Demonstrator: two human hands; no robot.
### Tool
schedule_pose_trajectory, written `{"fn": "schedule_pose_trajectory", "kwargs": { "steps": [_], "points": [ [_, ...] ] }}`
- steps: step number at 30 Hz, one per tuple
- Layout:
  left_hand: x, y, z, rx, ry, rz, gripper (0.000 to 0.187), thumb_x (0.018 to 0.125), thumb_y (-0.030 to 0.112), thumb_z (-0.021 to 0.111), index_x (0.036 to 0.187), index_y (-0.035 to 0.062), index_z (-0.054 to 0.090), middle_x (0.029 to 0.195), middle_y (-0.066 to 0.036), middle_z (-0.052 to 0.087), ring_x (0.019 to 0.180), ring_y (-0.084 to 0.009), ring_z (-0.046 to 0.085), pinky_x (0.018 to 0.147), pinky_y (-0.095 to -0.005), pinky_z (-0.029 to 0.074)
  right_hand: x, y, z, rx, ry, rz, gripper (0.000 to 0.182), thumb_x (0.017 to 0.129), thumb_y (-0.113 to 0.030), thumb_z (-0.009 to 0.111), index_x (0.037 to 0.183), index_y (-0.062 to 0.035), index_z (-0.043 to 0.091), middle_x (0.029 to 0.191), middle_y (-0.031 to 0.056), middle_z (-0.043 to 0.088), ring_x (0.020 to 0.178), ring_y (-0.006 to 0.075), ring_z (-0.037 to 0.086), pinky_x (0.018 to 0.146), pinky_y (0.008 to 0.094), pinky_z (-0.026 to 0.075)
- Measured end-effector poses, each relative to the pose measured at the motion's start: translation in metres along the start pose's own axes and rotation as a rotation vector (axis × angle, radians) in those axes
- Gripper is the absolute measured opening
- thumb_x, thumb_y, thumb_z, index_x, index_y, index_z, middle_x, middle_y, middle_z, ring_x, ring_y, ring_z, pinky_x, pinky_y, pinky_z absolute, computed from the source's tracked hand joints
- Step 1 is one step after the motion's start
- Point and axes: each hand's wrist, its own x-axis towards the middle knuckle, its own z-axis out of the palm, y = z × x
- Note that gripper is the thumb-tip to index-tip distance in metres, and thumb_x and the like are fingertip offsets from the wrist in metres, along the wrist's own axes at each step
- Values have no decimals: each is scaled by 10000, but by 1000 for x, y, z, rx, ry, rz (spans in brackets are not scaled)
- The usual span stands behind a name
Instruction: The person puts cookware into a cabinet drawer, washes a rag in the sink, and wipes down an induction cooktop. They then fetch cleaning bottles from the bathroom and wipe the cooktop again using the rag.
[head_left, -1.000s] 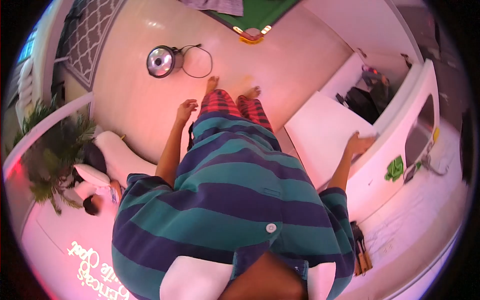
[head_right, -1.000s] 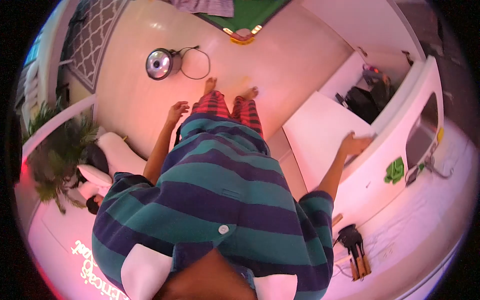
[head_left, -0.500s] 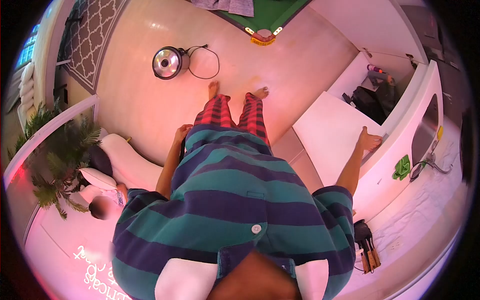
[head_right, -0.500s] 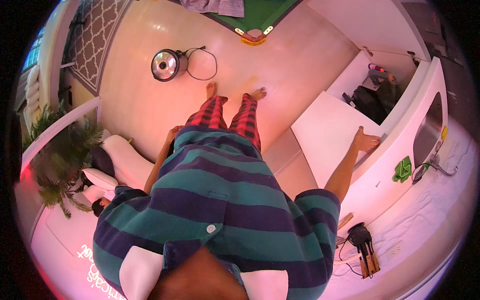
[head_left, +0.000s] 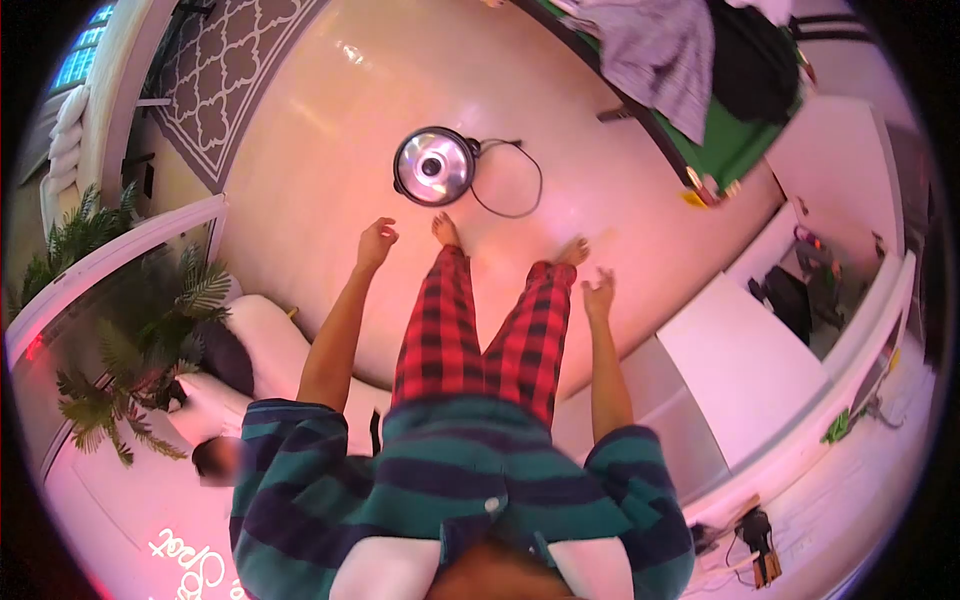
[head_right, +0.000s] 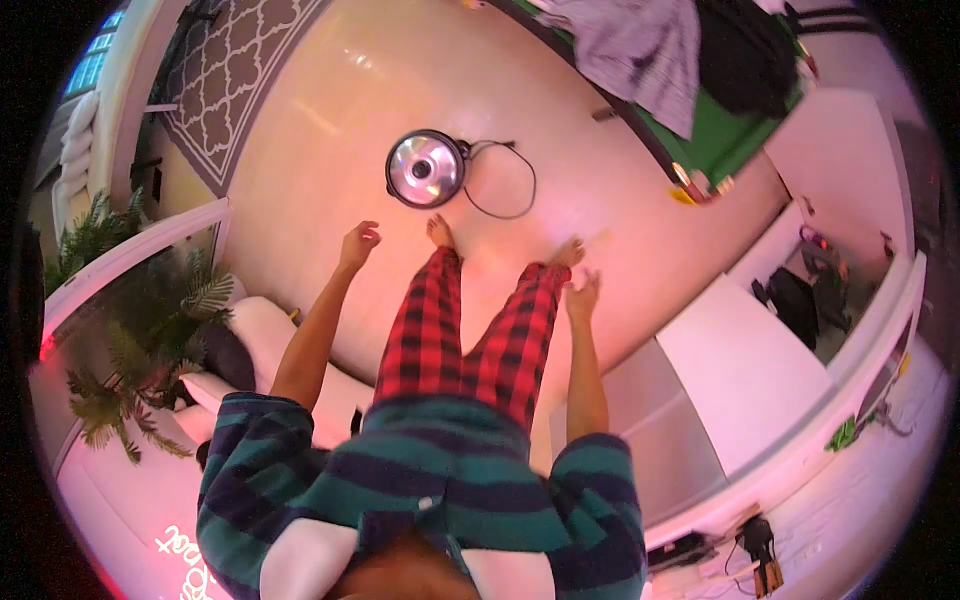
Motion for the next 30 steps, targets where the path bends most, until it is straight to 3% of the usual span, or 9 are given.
{"fn": "schedule_pose_trajectory", "kwargs": {
  "steps": [5, 7, 10, 15, 18, 19, 23, 26, 30],
  "points": [
    [123, -25, 54, 32, 275, 135, 426, 747, 218, 630, 1126, 71, 505, 1037, -120, 531, 940, -199, 525, 787, -317, 438, 89, -85, 149, 163, -321, -162, 422, 700, -143, 631, 1108, -81, 542, 1110, 149, 528, 992, 232, 536, 814, 323, 457],
    [168, -58, 82, 31, 526, 103, 457, 759, 243, 625, 1158, 75, 479, 1126, -135, 474, 1027, -229, 475, 833, -336, 415, 136, -109, 201, 157, -392, -62, 364, 694, -101, 582, 1050, -33, 546, 1047, 178, 543, 1016, 318, 489, 910, 365, 377],
    [235, -180, 114, -289, 564, -418, 597, 776, 390, 585, 1247, 85, 379, 1217, -154, 405, 1114, -289, 400, 874, -413, 384, 207, -101, 288, -84, -160, -283, 567, 673, -48, 557, 1222, -51, 417, 1225, 178, 425, 1141, 318, 396, 954, 393, 335],
    [232, -183, 93, -763, 88, -496, 820, 738, 635, 474, 1335, 143, 201, 1306, -140, 315, 1186, -317, 315, 876, -530, 352, 310, -112, 358, -462, 117, -505, 657, 638, -23, 602, 1252, -90, 379, 1323, 117, 342, 1202, 296, 333, 968, 506, 274],
    [228, -182, 98, -1019, -47, -364, 734, 775, 595, 467, 1311, 140, 256, 1275, -101, 351, 1144, -269, 368, 868, -503, 373, 343, -106, 371, -677, -181, -407, 589, 651, -45, 597, 1211, -99, 423, 1236, 86, 440, 1136, 260, 414, 993, 516, 206],
    [227, -180, 100, -1114, -92, -319, 702, 788, 578, 467, 1301, 137, 275, 1262, -86, 364, 1127, -250, 387, 865, -495, 379, 344, -101, 374, -743, -166, -462, 477, 681, -86, 603, 1143, -86, 485, 1065, 73, 539, 968, 219, 537, 904, 443, 354],
    [235, -175, 105, -1032, -48, -318, 546, 802, 417, 565, 1234, 157, 357, 1182, -32, 425, 1064, -187, 430, 857, -468, 391, 345, -121, 357, 234, -766, 161, 307, 746, -127, 542, 1042, -49, 562, 949, 40, 574, 659, 153, 585, 623, 273, 479],
    [239, -171, 101, -1035, -18, -362, 522, 778, 334, 632, 1203, 163, 381, 1129, -18, 458, 1045, -169, 437, 827, -441, 404, 312, -147, 325, 876, -996, 379, 297, 737, -117, 540, 1028, -61, 566, 964, 23, 572, 735, 136, 573, 655, 269, 477],
    [231, -151, 95, -982, 28, -388, 517, 769, 292, 651, 1196, 156, 392, 1079, -9, 477, 1022, -154, 442, 795, -399, 409, 274, -160, 337, 1233, -831, 426, 361, 732, -83, 509, 1092, -63, 517, 950, 37, 580, 801, 142, 553, 701, 274, 467]
  ]
}}
